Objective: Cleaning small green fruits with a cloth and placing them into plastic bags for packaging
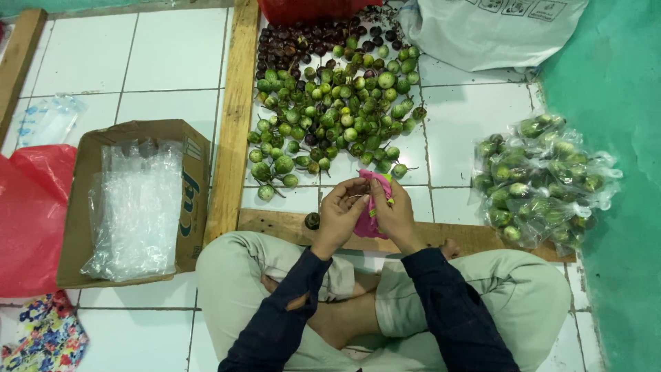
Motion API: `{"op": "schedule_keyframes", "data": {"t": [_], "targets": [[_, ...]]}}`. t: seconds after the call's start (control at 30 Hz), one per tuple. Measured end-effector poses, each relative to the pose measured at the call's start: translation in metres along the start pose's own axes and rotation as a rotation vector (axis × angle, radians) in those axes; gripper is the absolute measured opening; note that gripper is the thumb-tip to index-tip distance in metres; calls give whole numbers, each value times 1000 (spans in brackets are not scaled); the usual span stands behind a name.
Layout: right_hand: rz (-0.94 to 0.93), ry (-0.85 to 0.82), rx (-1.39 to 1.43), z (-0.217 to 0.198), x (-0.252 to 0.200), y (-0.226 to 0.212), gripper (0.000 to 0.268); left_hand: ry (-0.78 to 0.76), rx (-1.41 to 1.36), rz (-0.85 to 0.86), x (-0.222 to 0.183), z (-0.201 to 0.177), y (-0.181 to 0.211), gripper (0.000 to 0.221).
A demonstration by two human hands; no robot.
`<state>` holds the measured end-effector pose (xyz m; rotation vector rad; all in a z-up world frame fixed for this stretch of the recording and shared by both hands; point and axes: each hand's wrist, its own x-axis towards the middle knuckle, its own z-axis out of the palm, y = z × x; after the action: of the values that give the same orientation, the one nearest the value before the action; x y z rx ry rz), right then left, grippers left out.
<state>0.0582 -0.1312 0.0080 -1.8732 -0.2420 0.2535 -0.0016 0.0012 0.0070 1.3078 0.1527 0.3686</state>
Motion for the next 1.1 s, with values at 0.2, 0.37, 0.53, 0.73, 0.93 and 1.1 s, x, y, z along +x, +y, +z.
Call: {"op": "schedule_keyframes", "data": {"t": [0.2, 0.37, 0.53, 0.73, 0.93, 1.1], "targets": [[-12, 68, -89, -1, -2, -17, 38, -38, 138, 67, 2, 0, 7, 31], [32, 40, -45, -7, -5, -34, 46, 2, 205, 136, -1, 7, 19, 29], [106, -69, -64, 0, -1, -34, 46, 22, 415, 219, -2, 6, 28, 28], [173, -144, -135, -7, -4, -58, 51, 33, 526, 202, -5, 5, 35, 26], [200, -115, -155, -18, -12, -58, 53, -95, 775, 118, -9, -18, -3, 25], [214, -68, -176, -26, -3, -41, 54, -301, 1185, -170, -24, -24, -20, 25]]}}
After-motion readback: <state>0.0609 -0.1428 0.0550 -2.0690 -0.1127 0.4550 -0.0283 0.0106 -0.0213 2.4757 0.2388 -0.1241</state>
